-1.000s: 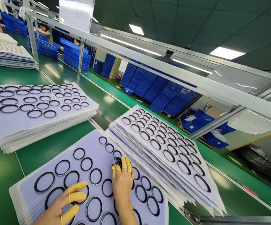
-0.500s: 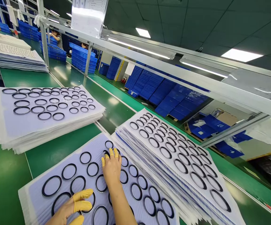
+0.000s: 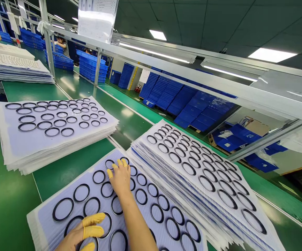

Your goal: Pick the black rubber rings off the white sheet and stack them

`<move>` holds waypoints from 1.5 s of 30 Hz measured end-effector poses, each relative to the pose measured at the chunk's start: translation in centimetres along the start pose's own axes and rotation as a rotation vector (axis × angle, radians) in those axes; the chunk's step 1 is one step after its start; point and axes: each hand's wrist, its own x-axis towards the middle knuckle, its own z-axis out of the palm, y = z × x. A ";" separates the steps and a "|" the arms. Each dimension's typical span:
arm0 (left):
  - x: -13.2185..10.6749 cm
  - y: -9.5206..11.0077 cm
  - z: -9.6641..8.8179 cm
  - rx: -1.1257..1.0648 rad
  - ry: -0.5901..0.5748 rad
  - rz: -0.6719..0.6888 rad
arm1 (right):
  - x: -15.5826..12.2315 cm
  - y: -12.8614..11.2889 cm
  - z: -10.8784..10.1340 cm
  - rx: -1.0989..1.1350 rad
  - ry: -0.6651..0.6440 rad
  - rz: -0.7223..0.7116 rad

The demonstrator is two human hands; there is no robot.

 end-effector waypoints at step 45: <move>4.7 13.7 10.4 -0.369 -0.766 -0.386 | -29.4 1.0 -16.8 1.919 0.480 0.927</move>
